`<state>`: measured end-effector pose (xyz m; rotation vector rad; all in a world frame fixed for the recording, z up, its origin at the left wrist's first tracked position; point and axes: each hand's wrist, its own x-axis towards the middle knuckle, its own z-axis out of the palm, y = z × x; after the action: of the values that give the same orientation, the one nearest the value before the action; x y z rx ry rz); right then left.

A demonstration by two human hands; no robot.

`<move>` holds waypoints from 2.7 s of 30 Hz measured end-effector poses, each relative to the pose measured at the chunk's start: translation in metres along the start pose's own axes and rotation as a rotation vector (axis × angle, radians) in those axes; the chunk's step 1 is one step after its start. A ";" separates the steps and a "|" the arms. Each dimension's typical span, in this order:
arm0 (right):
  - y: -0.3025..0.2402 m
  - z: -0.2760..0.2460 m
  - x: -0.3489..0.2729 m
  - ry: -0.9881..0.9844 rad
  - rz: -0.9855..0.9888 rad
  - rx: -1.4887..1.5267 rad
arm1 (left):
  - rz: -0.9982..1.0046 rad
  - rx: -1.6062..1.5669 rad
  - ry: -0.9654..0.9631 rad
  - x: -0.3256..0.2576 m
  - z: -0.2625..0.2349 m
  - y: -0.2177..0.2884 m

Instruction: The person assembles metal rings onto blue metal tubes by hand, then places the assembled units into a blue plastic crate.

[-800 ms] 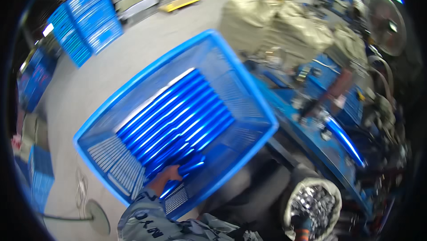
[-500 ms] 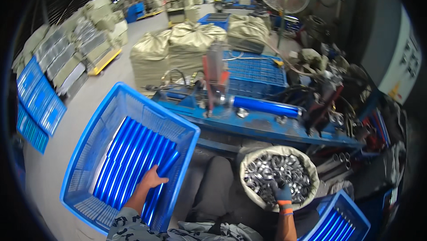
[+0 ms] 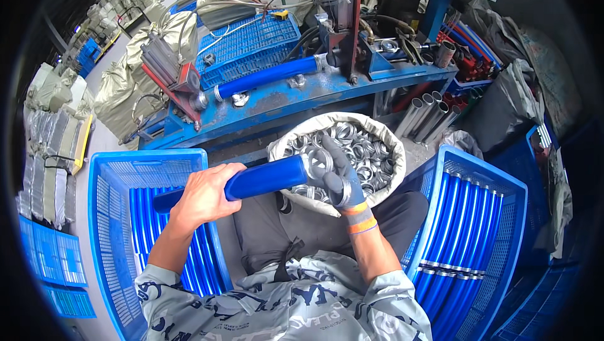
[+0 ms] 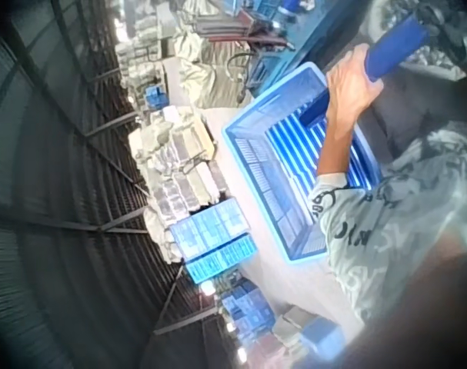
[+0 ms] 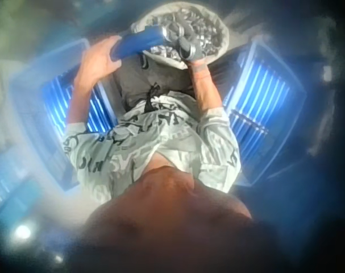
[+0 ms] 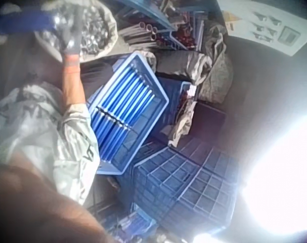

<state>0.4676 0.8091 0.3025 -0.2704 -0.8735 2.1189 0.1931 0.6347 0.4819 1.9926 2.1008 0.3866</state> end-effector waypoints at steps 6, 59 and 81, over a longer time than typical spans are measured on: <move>-0.012 0.020 0.002 -0.043 -0.097 -0.159 | 0.004 0.016 -0.006 -0.004 -0.002 -0.002; 0.026 -0.063 -0.023 0.206 0.253 0.120 | -0.290 -1.797 0.850 -0.044 0.090 -0.056; -0.017 0.013 -0.031 0.045 0.039 -0.417 | -0.274 -1.794 0.808 -0.043 0.132 -0.031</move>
<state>0.4915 0.7865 0.3206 -0.5501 -1.2880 1.9415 0.2106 0.5954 0.3467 0.4145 1.0555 2.1583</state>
